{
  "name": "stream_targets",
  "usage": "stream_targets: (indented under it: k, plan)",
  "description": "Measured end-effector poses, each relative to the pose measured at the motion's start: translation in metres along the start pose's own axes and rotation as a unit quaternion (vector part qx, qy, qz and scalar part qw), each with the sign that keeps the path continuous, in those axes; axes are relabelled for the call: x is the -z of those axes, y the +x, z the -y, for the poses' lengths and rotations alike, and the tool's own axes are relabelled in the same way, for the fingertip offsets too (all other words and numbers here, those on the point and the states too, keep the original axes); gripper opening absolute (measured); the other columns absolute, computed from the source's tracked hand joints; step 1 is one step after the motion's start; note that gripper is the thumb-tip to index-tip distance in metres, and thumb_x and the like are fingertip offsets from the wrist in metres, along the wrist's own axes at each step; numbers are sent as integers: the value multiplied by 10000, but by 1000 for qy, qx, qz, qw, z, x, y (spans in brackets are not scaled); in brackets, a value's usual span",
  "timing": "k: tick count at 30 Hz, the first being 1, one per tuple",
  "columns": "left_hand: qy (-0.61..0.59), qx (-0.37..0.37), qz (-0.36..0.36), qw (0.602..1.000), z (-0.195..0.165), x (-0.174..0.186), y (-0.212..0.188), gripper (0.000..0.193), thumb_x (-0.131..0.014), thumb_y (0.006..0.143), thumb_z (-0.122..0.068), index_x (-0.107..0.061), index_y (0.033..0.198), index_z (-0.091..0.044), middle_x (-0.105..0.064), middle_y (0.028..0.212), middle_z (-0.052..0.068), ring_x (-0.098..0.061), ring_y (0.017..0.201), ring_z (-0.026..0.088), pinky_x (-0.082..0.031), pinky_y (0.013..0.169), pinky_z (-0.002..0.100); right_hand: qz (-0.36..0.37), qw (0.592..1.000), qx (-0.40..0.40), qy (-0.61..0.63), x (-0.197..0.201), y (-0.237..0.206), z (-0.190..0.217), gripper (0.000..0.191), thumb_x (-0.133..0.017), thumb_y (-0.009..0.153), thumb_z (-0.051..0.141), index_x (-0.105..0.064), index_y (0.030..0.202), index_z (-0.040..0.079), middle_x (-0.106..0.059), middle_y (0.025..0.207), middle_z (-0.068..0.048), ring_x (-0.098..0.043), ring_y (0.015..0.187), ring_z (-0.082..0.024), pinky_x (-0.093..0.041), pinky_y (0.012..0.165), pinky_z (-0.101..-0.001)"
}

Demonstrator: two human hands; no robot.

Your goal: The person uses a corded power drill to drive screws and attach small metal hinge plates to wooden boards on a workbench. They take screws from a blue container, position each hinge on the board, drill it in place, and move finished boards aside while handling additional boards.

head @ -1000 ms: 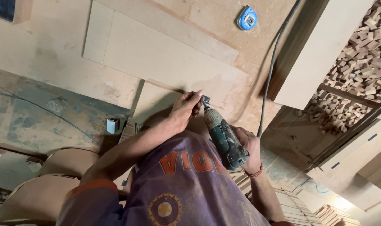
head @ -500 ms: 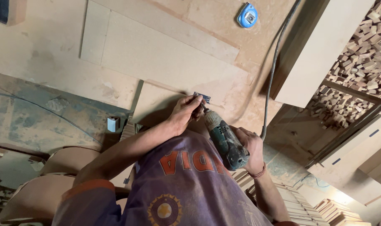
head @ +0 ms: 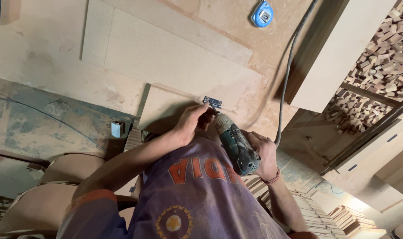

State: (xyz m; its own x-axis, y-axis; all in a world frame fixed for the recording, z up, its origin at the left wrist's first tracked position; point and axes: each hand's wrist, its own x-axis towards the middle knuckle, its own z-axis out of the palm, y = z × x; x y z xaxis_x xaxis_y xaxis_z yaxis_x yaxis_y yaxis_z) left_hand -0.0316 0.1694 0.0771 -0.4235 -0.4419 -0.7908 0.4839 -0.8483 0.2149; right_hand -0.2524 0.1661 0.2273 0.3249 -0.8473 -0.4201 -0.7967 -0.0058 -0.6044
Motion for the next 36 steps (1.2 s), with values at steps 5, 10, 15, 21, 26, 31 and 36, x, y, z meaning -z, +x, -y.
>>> stream_targets:
  k: [5,10,15,21,26,31,36]
  plan:
    - [339,-273,-67,898,-4,16,-5,254,-611,1023,-243,-707,1014,-8,-653,795,47,-540,573,125,-442,517,310,1,1000,-24,-3,-1,0,-2,480,-759,721,281,-714,1129,33,-711,814,-144,-724,695,-301,-559,639,-384]
    - [550,-551,-92,621,-18,31,10,133,-659,995,-114,-676,1092,-24,-675,964,77,-613,883,202,-482,808,368,2,999,-32,-10,-1,0,-3,475,-761,717,273,-718,1132,47,-720,852,-160,-728,733,-330,-555,650,-391]
    - [633,-515,-91,571,-20,38,25,178,-697,935,-109,-697,1104,-54,-669,1035,66,-560,1039,246,-377,979,432,17,998,-63,-16,-4,3,-4,461,-758,728,251,-727,1149,65,-731,879,-169,-731,760,-348,-549,655,-398]
    - [688,-507,-60,516,-13,47,31,245,-699,905,-149,-682,1133,-60,-661,1074,69,-579,1058,234,-396,1020,440,16,998,-64,-13,-7,6,-7,461,-754,731,233,-726,1156,56,-734,893,-177,-742,763,-339,-559,660,-390]
    - [696,-503,-61,510,-10,50,35,237,-696,923,-161,-685,1138,-63,-663,1071,64,-573,1051,227,-394,1018,440,21,998,-59,-21,-8,7,-9,438,-749,753,232,-729,1150,50,-736,893,-176,-746,761,-328,-563,668,-385]
    - [697,-507,-56,504,-9,51,37,240,-680,915,-168,-704,1127,-60,-670,1078,68,-573,1063,226,-389,1017,445,22,998,-60,-19,-7,7,-8,452,-756,746,245,-728,1151,45,-740,900,-178,-746,756,-328,-559,654,-385]
    - [695,-500,-35,515,-9,50,37,215,-674,932,-172,-732,1105,-58,-663,1041,68,-572,1047,226,-382,1020,455,23,998,-60,-24,-6,9,-6,456,-766,739,252,-729,1140,37,-738,880,-178,-745,732,-323,-554,640,-385]
